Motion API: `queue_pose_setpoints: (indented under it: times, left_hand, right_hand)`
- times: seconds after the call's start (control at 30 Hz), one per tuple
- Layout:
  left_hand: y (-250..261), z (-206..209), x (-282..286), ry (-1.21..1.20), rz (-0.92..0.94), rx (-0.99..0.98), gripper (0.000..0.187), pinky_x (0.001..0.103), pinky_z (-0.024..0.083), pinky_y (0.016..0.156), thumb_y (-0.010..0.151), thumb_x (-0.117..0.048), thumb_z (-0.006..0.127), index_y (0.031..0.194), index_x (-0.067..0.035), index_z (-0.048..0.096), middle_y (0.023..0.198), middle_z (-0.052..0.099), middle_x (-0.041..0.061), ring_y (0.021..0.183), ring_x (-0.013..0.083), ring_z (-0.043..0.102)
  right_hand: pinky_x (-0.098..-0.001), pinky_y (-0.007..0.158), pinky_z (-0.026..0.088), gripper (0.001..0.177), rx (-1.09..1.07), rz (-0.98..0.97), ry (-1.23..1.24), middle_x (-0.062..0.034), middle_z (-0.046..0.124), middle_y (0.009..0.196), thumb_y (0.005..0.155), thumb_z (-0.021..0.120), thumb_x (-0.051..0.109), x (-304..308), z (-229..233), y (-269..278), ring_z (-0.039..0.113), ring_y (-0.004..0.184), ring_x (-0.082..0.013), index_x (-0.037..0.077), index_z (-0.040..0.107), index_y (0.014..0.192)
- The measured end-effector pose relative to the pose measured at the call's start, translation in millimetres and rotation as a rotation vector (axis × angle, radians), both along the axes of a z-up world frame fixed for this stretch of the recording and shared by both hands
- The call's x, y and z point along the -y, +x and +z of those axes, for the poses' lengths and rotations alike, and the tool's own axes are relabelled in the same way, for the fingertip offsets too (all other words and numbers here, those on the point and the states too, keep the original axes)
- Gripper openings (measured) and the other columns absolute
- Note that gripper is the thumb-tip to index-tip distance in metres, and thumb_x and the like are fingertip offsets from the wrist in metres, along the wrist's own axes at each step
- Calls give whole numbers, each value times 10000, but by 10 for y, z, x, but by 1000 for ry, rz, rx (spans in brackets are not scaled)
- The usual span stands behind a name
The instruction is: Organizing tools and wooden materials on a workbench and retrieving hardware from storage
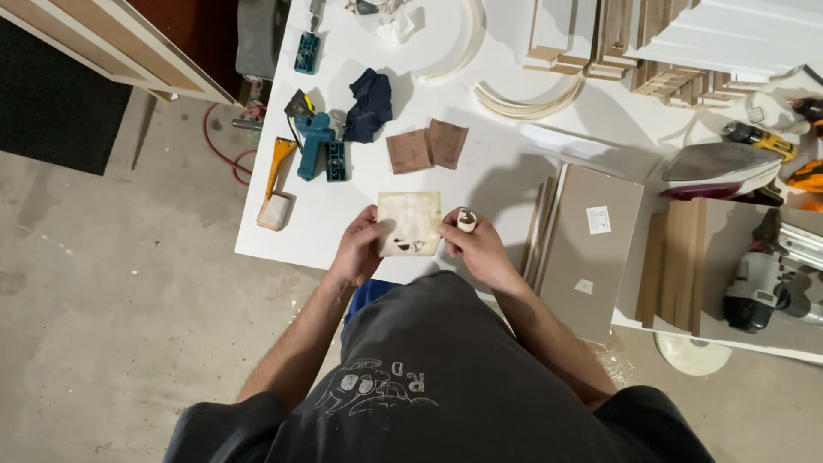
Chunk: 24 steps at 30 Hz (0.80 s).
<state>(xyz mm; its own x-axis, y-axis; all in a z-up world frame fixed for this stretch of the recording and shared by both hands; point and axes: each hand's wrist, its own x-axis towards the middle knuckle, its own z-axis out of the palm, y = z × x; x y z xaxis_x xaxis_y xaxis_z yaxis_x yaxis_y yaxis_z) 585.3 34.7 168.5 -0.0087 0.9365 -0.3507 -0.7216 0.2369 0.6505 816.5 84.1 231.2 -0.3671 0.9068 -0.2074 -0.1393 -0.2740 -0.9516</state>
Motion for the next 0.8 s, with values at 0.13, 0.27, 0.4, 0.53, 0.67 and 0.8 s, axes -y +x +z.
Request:
queue_pose_setpoints:
  times: [0.13,0.27,0.4,0.53,0.67,0.8]
  left_hand:
    - [271,754,23,-61,-89,-121,331,451,665,679,850,-58,738,1156,-42,614,955,738,175,785,275,755]
    - [465,585,38,-168,-68,-197,460,478,636,783,865,-47,693,1301,-32,544,1092,662,187,903,309,692]
    - [626,72,101,-256,3,80,346,497,600,719,841,-65,679,1172,-28,587,989,636,199,824,352,662]
    - [640,601,78,-173,-37,261,488,471,610,773,884,-343,627,1296,-81,632,1090,690,185,897,328,700]
    - [643,881,86,-104,-29,184,771,509,491,1038,971,-615,539,1585,-182,368,1466,511,229,1261,394,573]
    - [668,1256,53,-140,-6,131,713,210,463,526,974,-738,468,755,-85,656,551,599,28,483,116,558]
  right_hand:
    - [-306,587,513,220,481,78,104,-88,686,778,910,779,318,-8,306,61,694,643,-199,128,707,996]
    - [-467,826,608,325,481,80,442,-221,485,1141,1000,571,79,57,130,-29,632,1096,-494,-6,461,1294]
    - [-356,933,587,353,717,117,1066,-69,470,1197,1017,577,136,103,258,-188,607,1150,-289,69,557,1364]
    - [-443,1013,373,468,935,94,1232,-70,488,1282,1085,457,437,173,201,-203,468,1252,-270,146,563,1435]
    - [-609,1204,113,491,876,293,1168,-198,512,1494,1055,414,368,280,173,-251,237,1539,-421,57,576,1399]
    - [-614,1187,158,295,867,301,1124,-190,395,1625,1002,523,277,284,132,-367,199,1554,-424,67,676,860]
